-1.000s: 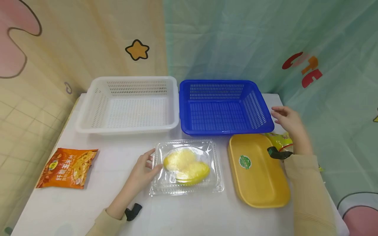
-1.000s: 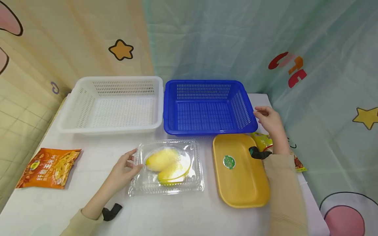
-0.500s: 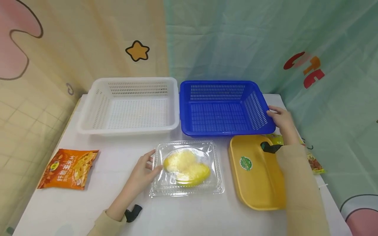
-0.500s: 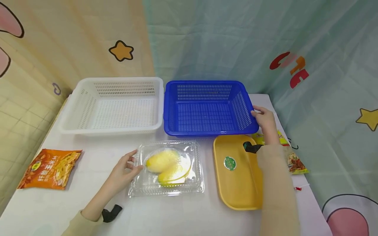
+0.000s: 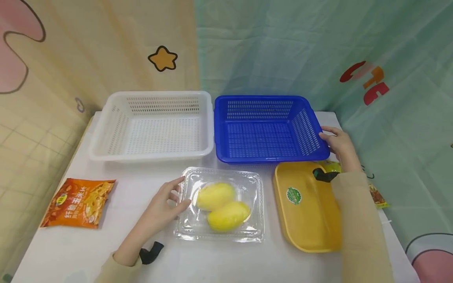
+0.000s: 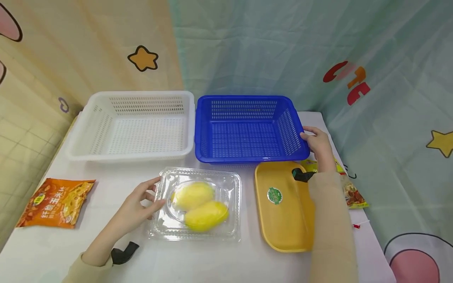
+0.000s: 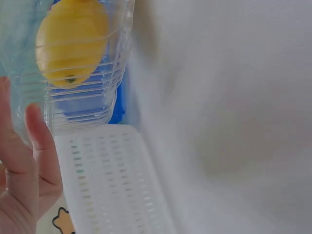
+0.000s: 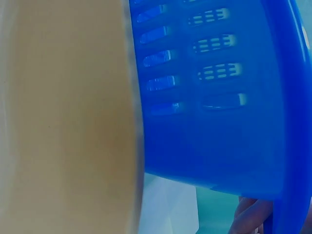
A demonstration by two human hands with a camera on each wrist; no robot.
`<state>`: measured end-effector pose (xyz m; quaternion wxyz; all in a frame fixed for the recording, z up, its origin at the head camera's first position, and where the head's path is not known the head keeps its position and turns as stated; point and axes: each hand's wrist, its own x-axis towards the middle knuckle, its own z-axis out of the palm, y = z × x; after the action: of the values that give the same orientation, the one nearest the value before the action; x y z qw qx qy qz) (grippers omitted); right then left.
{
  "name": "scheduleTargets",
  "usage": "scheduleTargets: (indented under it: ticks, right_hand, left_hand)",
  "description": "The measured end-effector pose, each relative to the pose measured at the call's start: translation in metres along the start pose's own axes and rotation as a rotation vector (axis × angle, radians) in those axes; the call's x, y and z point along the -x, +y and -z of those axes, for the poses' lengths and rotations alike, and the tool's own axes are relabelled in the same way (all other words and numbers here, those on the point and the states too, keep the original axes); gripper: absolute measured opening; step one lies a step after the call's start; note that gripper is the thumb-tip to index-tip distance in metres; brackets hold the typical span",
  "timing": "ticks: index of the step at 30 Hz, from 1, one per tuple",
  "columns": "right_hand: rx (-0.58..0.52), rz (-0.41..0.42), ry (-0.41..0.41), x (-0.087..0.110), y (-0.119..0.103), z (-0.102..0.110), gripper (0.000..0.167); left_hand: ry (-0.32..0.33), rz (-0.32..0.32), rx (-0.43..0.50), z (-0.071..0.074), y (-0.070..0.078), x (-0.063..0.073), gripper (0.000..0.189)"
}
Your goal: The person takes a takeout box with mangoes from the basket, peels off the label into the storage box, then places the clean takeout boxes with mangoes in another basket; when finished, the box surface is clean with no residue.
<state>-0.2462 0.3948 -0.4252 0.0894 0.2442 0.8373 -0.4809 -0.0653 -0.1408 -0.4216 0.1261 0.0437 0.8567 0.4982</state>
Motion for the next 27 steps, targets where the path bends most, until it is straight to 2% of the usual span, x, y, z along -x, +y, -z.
scheduleTargets:
  ticks: [2,3,7,8,10,12,15,19,21,23,27]
  right_hand:
    - [-0.009,-0.015,0.021,-0.015,0.012,0.003,0.061]
    - [-0.011,-0.025,0.037,-0.016,0.013,0.003,0.059]
    - [0.022,-0.008,0.019,0.009,-0.009,-0.003,0.061]
    - [0.029,-0.007,0.024,0.017,-0.015,-0.006,0.06]
    - [0.039,0.014,-0.016,0.032,-0.027,-0.009,0.062]
    - [0.039,0.009,-0.018,0.043,-0.034,-0.012,0.061]
    - [0.045,-0.007,-0.023,0.045,-0.034,-0.015,0.061]
    - [0.057,-0.025,0.008,0.022,-0.019,-0.013,0.059]
    - [0.059,-0.015,0.003,0.01,-0.013,-0.01,0.06]
    - [0.075,-0.029,0.042,0.0,-0.009,-0.008,0.057]
    - [0.097,-0.013,0.031,-0.005,-0.009,-0.006,0.059]
  left_hand:
    - [-0.005,-0.073,0.004,0.008,0.008,0.003,0.07]
    - [-0.006,-0.109,0.009,0.012,0.013,0.004,0.07]
    - [0.009,-0.212,0.023,0.029,0.035,0.002,0.07]
    - [0.021,-0.23,0.032,0.033,0.041,-0.001,0.071]
    - [0.051,-0.251,0.059,0.039,0.052,-0.01,0.071]
    - [0.087,-0.259,0.088,0.044,0.063,-0.024,0.071]
    - [0.134,-0.24,0.12,0.048,0.077,-0.049,0.07]
    - [0.147,-0.185,0.137,0.045,0.091,-0.086,0.072]
    - [0.14,-0.175,0.135,0.04,0.097,-0.104,0.072]
    - [0.138,-0.176,0.126,0.034,0.102,-0.121,0.073]
    - [0.137,-0.185,0.092,0.021,0.106,-0.154,0.074]
